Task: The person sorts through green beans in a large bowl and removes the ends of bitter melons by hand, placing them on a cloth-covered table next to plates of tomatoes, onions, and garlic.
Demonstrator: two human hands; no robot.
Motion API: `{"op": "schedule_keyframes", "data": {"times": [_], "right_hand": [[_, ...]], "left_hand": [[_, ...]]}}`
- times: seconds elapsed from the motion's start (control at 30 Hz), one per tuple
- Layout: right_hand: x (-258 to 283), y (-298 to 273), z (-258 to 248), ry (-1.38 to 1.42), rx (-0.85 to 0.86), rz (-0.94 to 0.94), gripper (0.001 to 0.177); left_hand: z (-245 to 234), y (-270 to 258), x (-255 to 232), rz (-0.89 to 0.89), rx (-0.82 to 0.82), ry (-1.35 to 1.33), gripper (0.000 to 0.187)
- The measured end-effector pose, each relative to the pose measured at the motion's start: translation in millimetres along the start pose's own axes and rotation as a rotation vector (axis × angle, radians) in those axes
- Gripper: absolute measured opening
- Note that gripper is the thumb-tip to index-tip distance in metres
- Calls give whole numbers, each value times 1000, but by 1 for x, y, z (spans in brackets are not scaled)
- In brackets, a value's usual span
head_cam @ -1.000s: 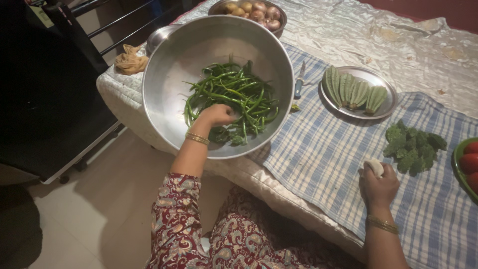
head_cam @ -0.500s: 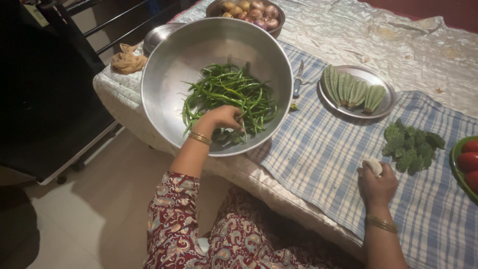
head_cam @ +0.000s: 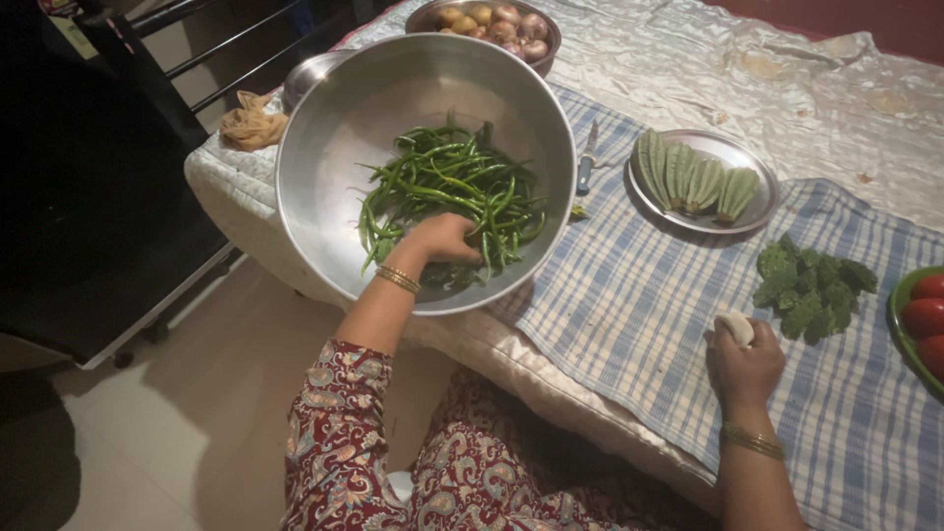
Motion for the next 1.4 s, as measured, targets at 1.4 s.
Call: {"op": "schedule_keyframes", "data": {"times": [1.4], "right_hand": [[-4, 1, 0, 43, -13, -34, 30]], "left_hand": [[-25, -13, -12, 103, -294, 15, 48]]}}
Point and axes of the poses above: each hand's wrist, its own y-axis towards the middle knuckle, its own z-axis out of the palm, x = y × z, the point moved 10 cm from there along y, towards the middle knuckle, and after that the axes turned 11 degrees about x, right-handed, at the moved point
